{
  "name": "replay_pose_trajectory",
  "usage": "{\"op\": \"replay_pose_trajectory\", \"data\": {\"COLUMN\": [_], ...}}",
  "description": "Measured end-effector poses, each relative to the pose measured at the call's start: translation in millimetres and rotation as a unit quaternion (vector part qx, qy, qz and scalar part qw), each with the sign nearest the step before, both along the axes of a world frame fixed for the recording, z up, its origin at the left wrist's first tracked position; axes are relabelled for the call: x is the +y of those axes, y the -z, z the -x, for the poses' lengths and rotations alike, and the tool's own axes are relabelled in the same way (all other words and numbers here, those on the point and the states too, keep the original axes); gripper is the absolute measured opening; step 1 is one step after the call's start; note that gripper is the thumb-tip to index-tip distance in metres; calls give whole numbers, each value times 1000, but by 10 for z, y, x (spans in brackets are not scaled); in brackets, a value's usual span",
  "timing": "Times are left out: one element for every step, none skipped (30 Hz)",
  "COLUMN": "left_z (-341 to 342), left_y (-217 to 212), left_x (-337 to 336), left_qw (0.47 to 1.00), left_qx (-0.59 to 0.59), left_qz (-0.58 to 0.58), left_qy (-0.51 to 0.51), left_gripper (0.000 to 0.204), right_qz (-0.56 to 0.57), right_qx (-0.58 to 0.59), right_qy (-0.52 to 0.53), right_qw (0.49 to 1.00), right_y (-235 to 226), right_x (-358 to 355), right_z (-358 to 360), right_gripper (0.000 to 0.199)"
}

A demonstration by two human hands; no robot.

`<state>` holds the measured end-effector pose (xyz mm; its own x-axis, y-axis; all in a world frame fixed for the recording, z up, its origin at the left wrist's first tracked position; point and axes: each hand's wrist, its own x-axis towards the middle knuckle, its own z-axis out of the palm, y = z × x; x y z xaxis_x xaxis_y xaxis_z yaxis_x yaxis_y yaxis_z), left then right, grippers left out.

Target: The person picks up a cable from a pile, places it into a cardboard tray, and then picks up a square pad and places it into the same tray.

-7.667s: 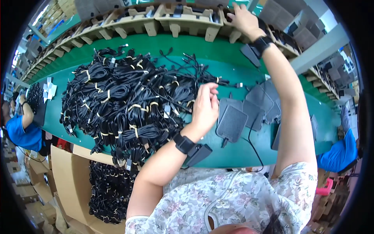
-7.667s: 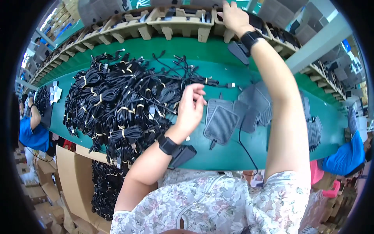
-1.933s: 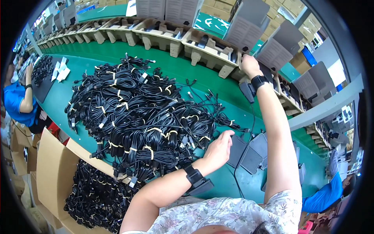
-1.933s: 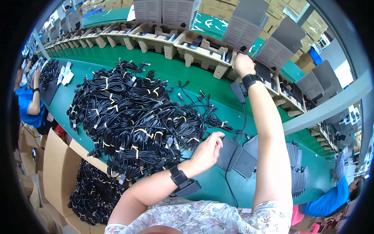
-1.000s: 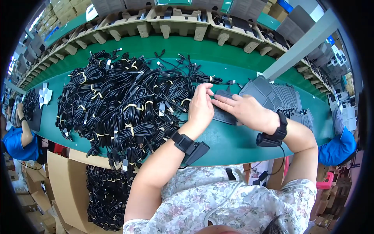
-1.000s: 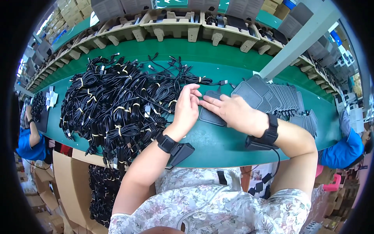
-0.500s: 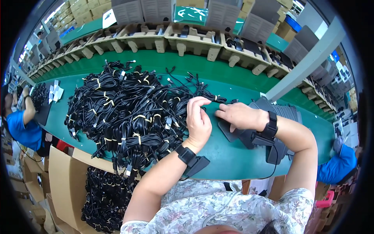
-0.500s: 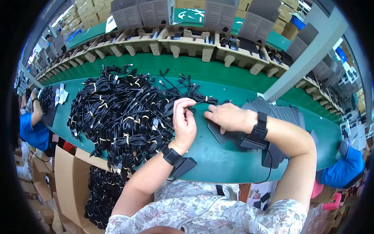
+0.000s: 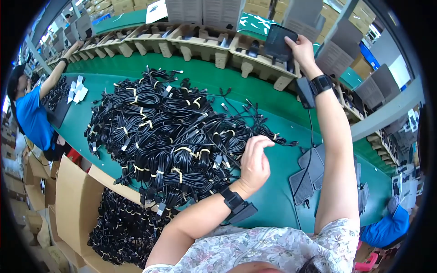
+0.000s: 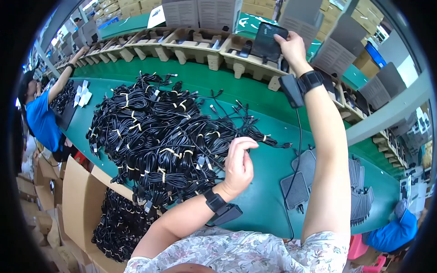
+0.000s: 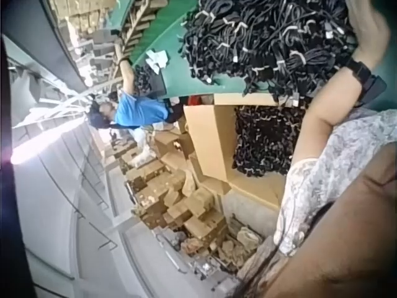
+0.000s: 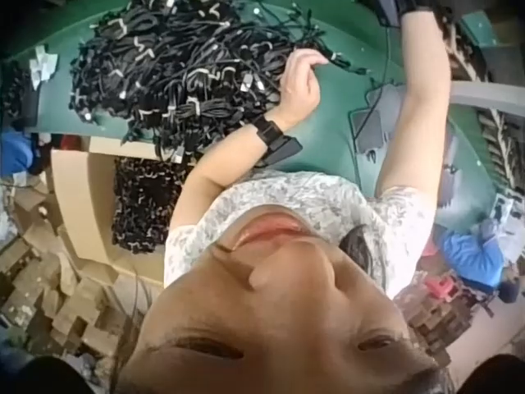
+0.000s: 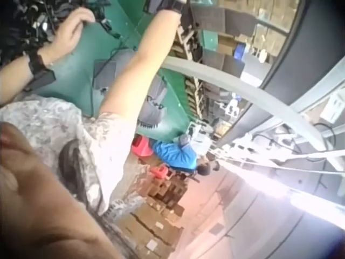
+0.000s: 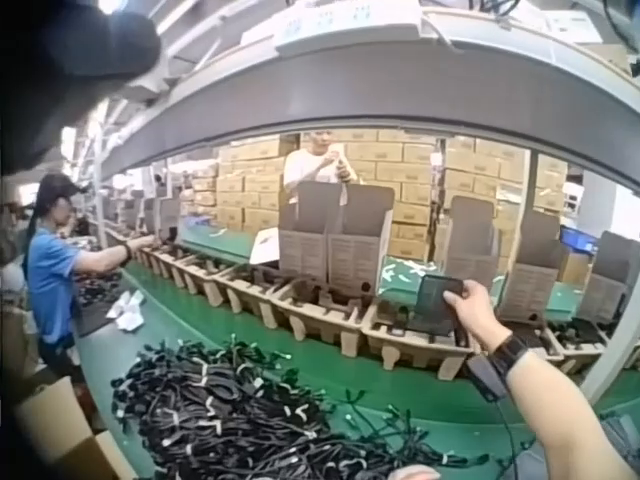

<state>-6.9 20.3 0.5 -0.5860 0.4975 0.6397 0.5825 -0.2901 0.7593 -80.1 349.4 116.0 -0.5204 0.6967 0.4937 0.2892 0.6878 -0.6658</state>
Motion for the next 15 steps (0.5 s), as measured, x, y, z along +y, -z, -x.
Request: {"op": "replay_pose_trajectory", "data": {"left_z": [-5, 10, 7, 7, -2, -6, -6, -7, -12, -8, -7, -8, -5, 4, 8], "left_y": [-8, -2, -8, -13, -20, -30, -35, -34, -29, -26, -24, -24, -20, -16, -9], "left_x": [-2, -16, -20, -25, -30, -27, -26, -28, -33, -37, -38, -34, -25, -12, 8], "left_qw": [1000, 1000, 1000, 1000, 999, 999, 999, 999, 999, 999, 999, 999, 999, 999, 1000], "left_qx": [-2, -8, -15, -22, -27, -26, -25, -24, -28, -27, -27, -26, -28, -23, -20], "left_qz": [3, 8, 10, 12, 15, 16, 17, 17, 19, 20, 20, 21, 23, 16, 9], "left_qy": [-5, -1, 5, 13, 10, 10, 12, 14, 16, 15, 15, 17, 21, 16, 14], "left_gripper": [32, 32, 33, 33, 33, 33, 33, 33, 33, 33, 34, 34, 34, 34, 34], "right_qz": [-22, -17, 12, 41, 69, 71, 74, 77, 79, 81, -7, -95, -181, -178, -248], "right_qx": [-21, -23, -24, -26, -30, -35, -70, -106, -141, -143, -214, -283, -348, -352, -282], "right_qy": [42, 32, 43, 56, 72, 70, 83, 96, 110, 110, 118, 125, 131, 135, 132], "right_qw": [999, 999, 999, 997, 995, 994, 991, 987, 981, 980, 970, 946, 910, 909, 917], "right_y": [47, 98, 120, 142, 165, 177, 174, 178, 207, 242, 297, 357, 406, 456, 477], "right_x": [139, 193, 241, 289, 329, 375, 411, 446, 471, 430, 384, 342, 311, 286, 180], "right_z": [58, 145, 185, 218, 230, 246, 256, 255, 237, 234, 204, 152, 82, 22, -34], "right_gripper": [42, 42, 41, 41, 41, 41, 42, 44, 45, 45, 43, 40, 37, 37, 34]}}
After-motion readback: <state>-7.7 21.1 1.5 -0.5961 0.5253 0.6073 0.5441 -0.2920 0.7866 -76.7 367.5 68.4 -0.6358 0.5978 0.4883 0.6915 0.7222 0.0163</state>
